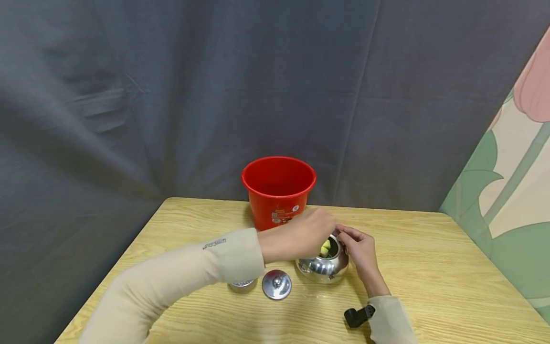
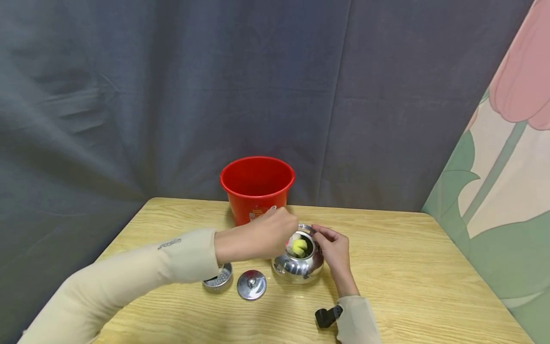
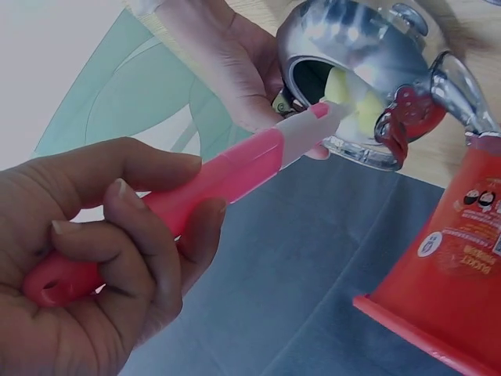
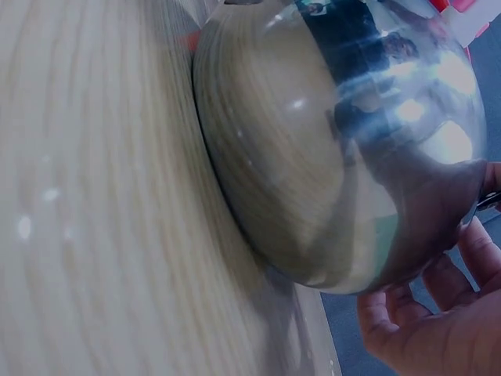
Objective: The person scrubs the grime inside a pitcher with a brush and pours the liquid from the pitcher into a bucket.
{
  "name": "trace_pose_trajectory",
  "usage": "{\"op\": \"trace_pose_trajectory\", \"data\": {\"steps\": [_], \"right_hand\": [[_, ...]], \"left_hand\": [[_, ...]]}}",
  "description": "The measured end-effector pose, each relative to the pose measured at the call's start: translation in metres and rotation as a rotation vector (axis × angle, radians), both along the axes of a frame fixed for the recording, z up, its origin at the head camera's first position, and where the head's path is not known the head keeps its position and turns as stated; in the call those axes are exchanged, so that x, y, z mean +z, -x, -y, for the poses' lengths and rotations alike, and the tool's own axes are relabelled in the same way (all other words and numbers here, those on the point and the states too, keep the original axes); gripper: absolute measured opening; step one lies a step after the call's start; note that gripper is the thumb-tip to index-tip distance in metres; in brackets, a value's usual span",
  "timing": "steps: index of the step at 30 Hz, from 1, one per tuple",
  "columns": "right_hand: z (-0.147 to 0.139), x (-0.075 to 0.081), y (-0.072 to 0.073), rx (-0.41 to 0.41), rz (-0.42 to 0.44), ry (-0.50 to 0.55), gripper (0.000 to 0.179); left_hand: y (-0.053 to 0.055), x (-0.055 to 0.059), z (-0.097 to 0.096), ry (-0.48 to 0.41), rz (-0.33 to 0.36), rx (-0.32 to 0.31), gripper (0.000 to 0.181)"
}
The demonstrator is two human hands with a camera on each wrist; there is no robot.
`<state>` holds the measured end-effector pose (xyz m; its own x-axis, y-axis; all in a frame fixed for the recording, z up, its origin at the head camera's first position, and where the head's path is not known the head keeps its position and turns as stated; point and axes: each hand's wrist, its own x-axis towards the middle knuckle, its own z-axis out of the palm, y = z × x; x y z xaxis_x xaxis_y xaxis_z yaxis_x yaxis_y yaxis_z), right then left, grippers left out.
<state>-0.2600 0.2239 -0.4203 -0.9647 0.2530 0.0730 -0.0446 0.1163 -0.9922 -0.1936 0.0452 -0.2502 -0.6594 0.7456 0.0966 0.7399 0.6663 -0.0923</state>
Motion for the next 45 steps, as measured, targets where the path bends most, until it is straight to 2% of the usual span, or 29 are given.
{"op": "trace_pose_trajectory", "data": {"steps": [4, 14, 20, 27, 33, 41, 45], "right_hand": [[-0.001, 0.0, -0.001, 0.016, 0.0, -0.002, 0.029], [-0.001, -0.001, 0.0, 0.021, -0.003, -0.004, 0.029], [-0.001, 0.0, 0.0, 0.023, -0.005, 0.005, 0.029], [-0.002, 0.0, -0.002, 0.023, -0.001, 0.006, 0.029], [-0.002, 0.0, -0.002, 0.026, -0.007, -0.011, 0.029], [-0.001, -0.001, -0.002, 0.02, -0.008, -0.02, 0.029], [-0.002, 0.0, -0.003, 0.022, -0.007, -0.028, 0.03]], "left_hand": [[0.0, -0.003, 0.006, -0.027, 0.003, 0.01, 0.009], [0.002, -0.008, 0.016, -0.074, 0.029, 0.068, 0.013], [0.002, -0.012, 0.023, -0.155, 0.139, 0.145, 0.022], [0.002, -0.019, 0.032, -0.221, 0.14, 0.138, 0.028], [0.004, -0.023, 0.039, -0.298, 0.211, 0.159, 0.033], [0.008, -0.025, 0.048, -0.351, 0.204, 0.147, 0.025], [0.01, -0.027, 0.052, -0.386, 0.231, 0.171, 0.011]]}}
